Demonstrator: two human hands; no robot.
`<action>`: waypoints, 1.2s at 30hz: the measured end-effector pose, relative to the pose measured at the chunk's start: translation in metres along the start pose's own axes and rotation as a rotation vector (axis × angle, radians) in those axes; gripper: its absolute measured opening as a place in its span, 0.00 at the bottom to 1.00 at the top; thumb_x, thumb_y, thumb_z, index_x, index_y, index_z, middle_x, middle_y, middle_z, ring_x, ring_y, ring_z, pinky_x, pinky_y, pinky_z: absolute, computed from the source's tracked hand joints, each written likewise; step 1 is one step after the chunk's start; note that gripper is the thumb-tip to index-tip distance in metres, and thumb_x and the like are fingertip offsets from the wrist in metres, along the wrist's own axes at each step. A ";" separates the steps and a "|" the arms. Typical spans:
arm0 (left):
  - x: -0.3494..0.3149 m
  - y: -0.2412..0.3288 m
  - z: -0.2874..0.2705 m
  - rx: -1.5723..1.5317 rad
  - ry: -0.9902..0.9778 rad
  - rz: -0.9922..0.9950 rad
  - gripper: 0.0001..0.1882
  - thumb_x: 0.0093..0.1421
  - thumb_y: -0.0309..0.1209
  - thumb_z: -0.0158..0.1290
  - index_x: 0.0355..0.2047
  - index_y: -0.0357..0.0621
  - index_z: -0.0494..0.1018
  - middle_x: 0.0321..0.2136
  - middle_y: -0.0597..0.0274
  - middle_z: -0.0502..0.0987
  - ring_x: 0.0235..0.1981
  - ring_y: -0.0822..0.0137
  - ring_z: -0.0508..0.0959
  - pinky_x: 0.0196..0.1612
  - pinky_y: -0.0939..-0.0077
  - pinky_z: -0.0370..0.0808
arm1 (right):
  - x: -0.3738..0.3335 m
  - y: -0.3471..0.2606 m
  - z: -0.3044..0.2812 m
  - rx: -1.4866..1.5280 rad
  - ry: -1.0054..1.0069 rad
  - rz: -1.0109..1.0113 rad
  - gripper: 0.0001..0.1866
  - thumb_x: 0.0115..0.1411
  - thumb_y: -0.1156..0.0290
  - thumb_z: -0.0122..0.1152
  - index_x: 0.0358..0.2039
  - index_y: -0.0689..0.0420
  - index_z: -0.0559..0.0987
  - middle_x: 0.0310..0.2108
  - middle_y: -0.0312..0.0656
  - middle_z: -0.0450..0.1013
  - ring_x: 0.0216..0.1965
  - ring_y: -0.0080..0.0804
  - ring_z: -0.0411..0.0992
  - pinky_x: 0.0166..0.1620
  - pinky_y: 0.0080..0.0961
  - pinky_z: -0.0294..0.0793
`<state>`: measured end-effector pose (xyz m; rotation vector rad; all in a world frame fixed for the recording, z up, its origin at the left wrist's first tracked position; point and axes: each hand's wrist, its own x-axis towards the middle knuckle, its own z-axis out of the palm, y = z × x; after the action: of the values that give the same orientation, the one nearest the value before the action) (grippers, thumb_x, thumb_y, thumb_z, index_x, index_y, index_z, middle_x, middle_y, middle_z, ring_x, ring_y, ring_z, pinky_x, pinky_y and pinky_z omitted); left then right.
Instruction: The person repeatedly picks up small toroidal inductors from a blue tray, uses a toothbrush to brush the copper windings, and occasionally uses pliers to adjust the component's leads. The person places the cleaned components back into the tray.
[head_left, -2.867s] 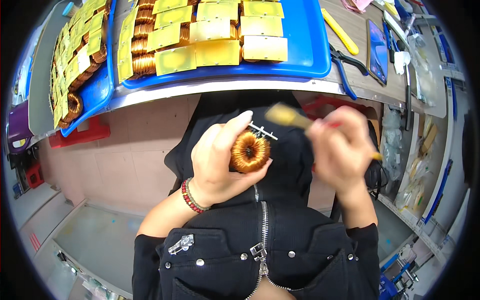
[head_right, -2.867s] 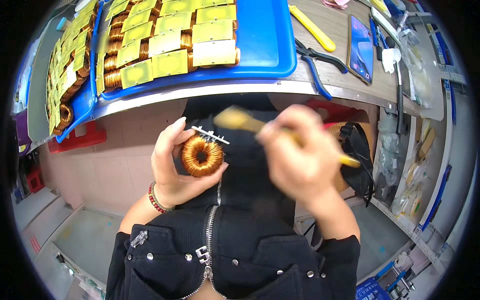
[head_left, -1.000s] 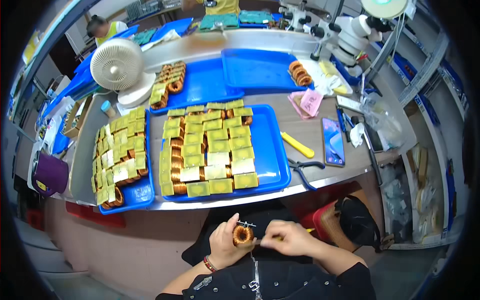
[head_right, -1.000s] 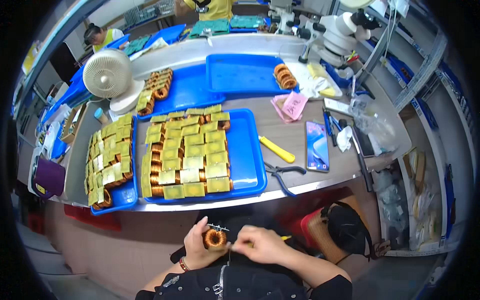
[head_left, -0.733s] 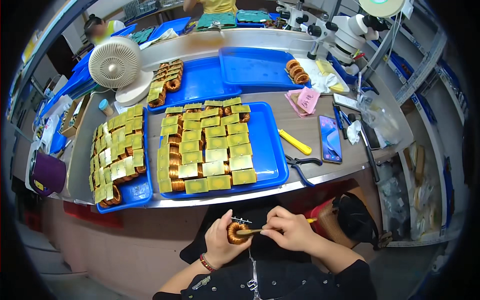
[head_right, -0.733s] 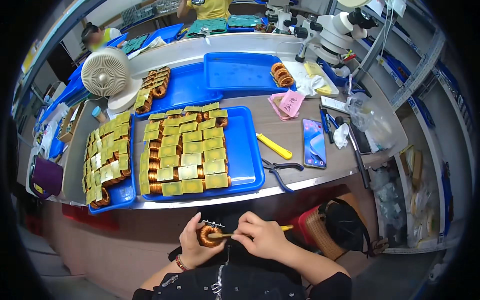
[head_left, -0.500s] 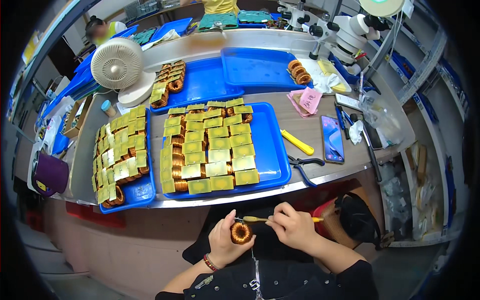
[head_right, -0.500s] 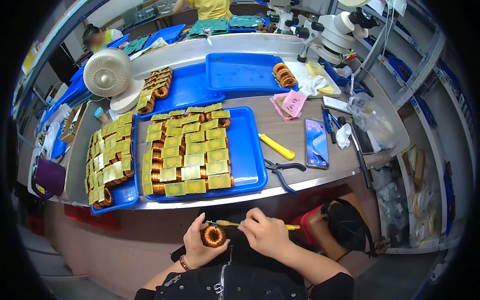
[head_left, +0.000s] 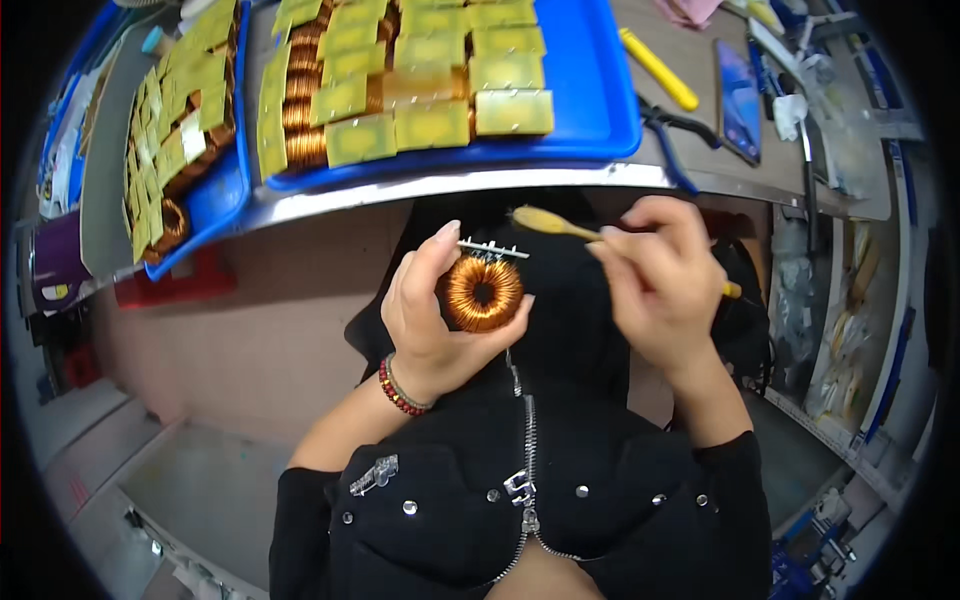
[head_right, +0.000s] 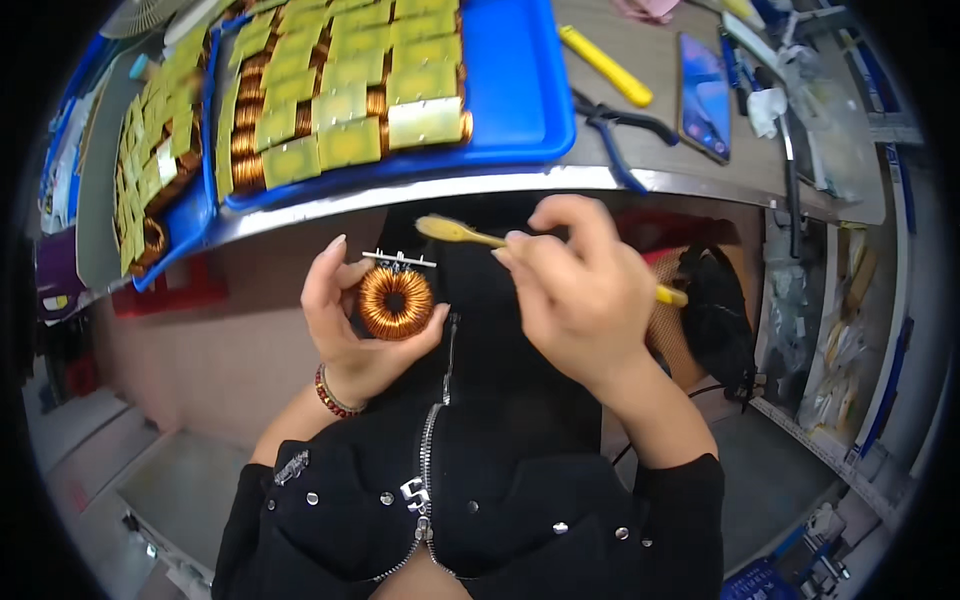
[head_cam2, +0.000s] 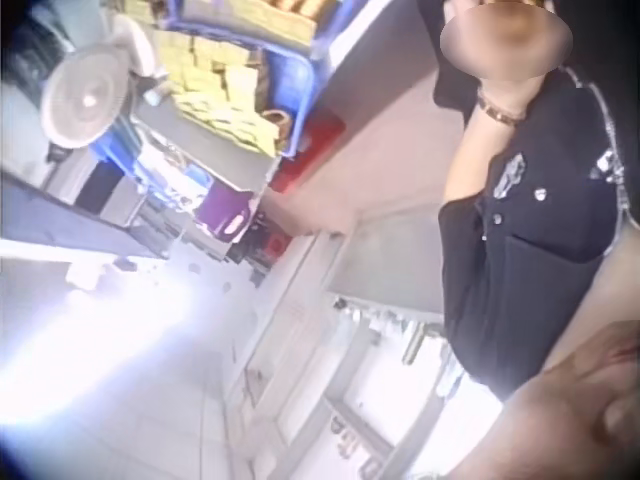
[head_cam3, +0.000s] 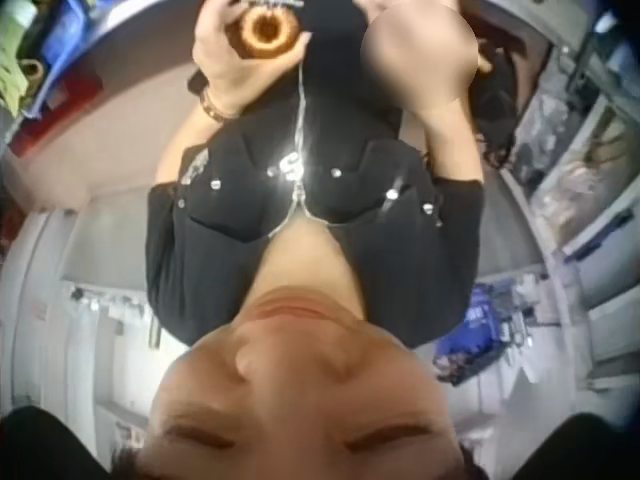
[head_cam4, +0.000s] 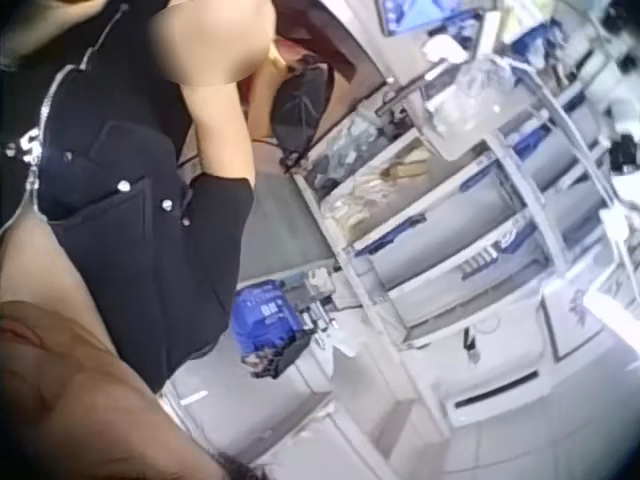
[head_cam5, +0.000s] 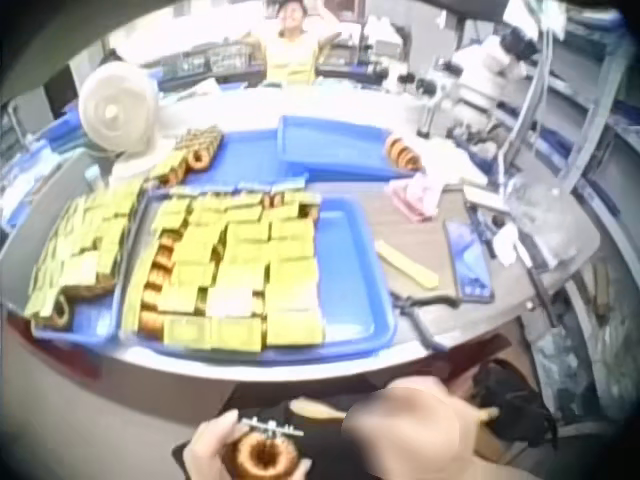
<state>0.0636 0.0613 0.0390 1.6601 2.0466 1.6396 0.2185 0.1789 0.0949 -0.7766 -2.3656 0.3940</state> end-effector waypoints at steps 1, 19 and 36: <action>0.001 0.000 0.001 0.007 0.039 0.049 0.44 0.31 0.30 0.69 0.50 0.36 0.61 0.31 0.55 0.72 0.28 0.61 0.74 0.30 0.72 0.72 | -0.001 0.001 0.001 0.132 0.086 0.043 0.05 0.43 0.74 0.65 0.23 0.53 0.77 0.28 0.38 0.69 0.17 0.30 0.67 0.20 0.22 0.65; 0.007 -0.011 -0.008 -0.104 0.081 0.244 0.39 0.32 0.29 0.70 0.46 0.41 0.62 0.25 0.59 0.73 0.20 0.64 0.72 0.25 0.75 0.71 | -0.004 -0.022 -0.007 0.051 -0.209 -0.387 0.08 0.39 0.78 0.66 0.23 0.59 0.76 0.27 0.43 0.70 0.19 0.29 0.68 0.21 0.19 0.67; 0.013 -0.019 0.002 0.005 0.086 0.356 0.34 0.35 0.34 0.69 0.43 0.46 0.64 0.25 0.58 0.72 0.20 0.62 0.72 0.21 0.75 0.69 | 0.015 -0.018 -0.012 0.897 -0.629 -0.230 0.14 0.51 0.61 0.61 0.22 0.59 0.71 0.19 0.39 0.62 0.23 0.38 0.66 0.50 0.40 0.67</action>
<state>0.0464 0.0742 0.0315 2.0889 1.8716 1.8332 0.2089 0.1751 0.1193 0.0672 -2.3689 1.6257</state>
